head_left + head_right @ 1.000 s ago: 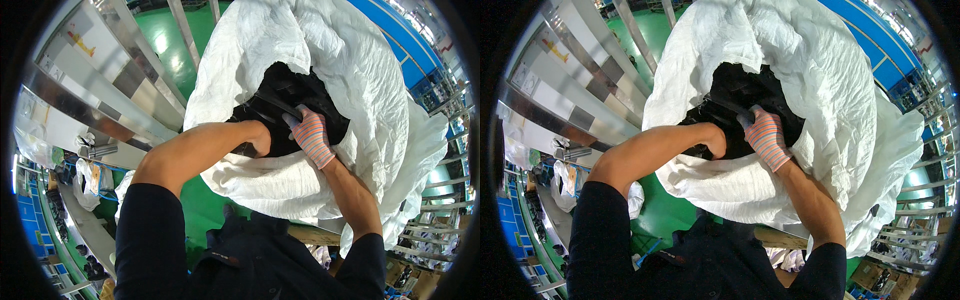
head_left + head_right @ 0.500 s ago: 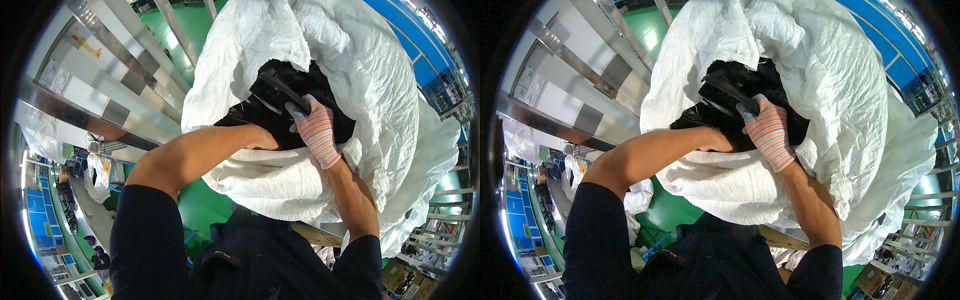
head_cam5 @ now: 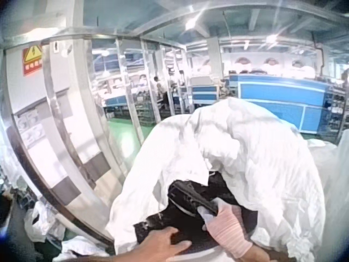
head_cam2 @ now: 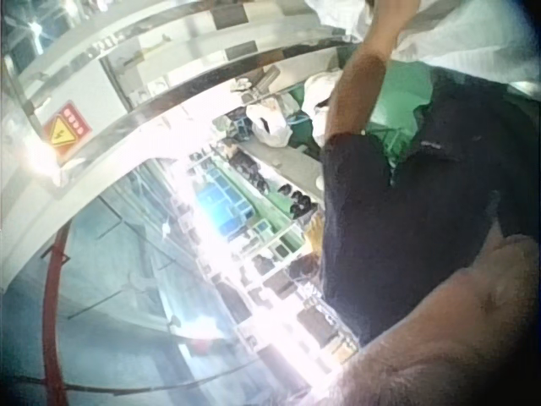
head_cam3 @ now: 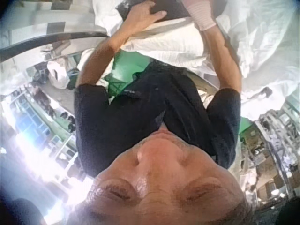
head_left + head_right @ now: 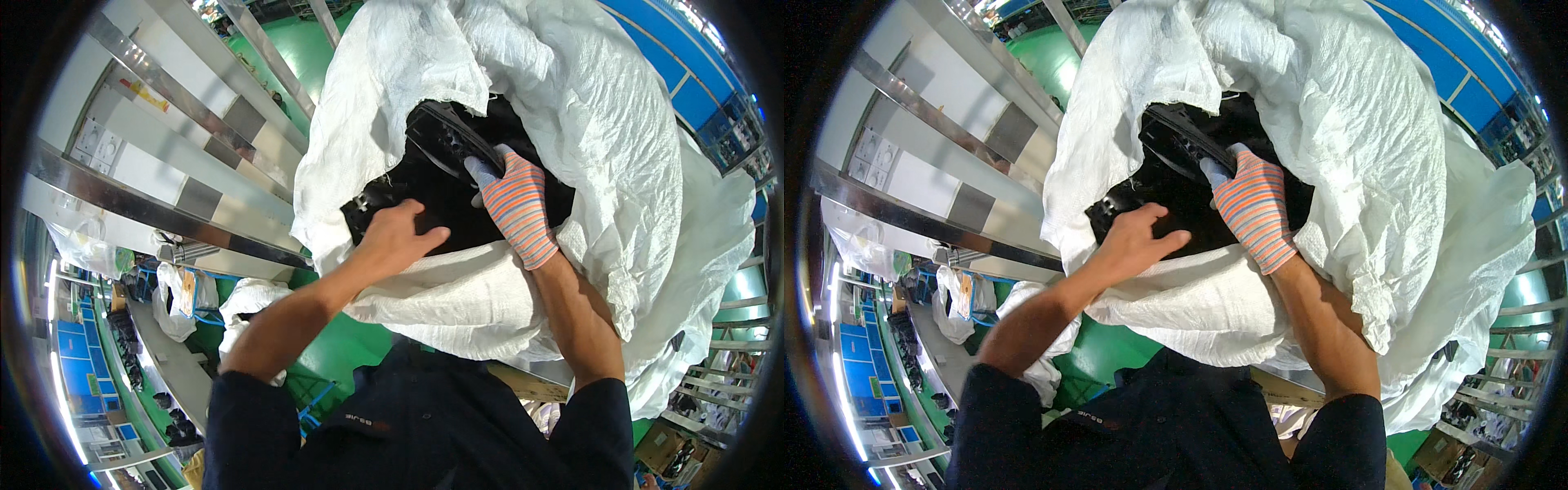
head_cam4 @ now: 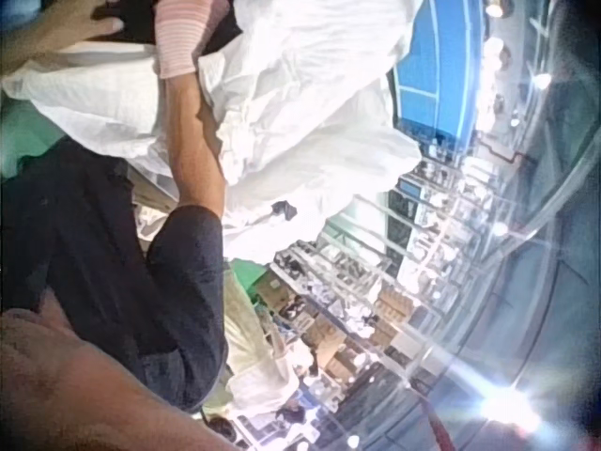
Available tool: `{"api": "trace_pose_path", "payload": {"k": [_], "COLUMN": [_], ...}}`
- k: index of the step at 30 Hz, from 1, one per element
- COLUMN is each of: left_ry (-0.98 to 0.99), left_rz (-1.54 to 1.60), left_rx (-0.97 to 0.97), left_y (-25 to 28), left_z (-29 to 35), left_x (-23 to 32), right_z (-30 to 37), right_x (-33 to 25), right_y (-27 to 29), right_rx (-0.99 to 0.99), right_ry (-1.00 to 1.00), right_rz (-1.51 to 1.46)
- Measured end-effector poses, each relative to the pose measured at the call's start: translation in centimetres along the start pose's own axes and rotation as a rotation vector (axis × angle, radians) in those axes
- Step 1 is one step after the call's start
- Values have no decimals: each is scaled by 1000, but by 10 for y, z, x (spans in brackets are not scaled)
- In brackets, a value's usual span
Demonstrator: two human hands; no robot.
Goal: The person places black plastic inserts into black shoes on a conveyor belt, walks to a white storage bag to collect more components, and continues inserting them into shoes at the assembly line.
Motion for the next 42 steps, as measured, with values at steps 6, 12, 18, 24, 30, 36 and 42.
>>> {"api": "trace_pose_path", "payload": {"k": [6,12,18,24,30,36,42], "left_ry": [-22,-82,-130,-140,-92,-154,-246], "left_rz": [253,786,954,1131,1500,1576,1657], "left_rx": [433,558,464,436,409,398,386], "left_y": [0,0,-1,-20,-28,-26,-26], "left_z": [56,51,60,47,40,41,27], "left_x": [-11,-36,-51,-65,-75,-86,-71], "right_z": [2,3,7,16,31,73,85], "right_x": [12,12,13,20,-4,-60,-39], "right_y": [-2,-7,-4,-4,-4,19,-43], "right_rx": [27,63,-170,-265,-256,-26,-355], "right_ry": [71,135,52,148,38,380,-157], "right_rz": [239,489,430,348,532,127,-707]}}
Point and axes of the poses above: each hand's wrist, its own z-axis away from the middle knuckle, its own y-axis out of the back of the hand, x = y × z, the point moved 2 cm from there along -z, towards the middle knuckle, and after that the axes turned 9 degrees about -z, right-handed, at the moved point
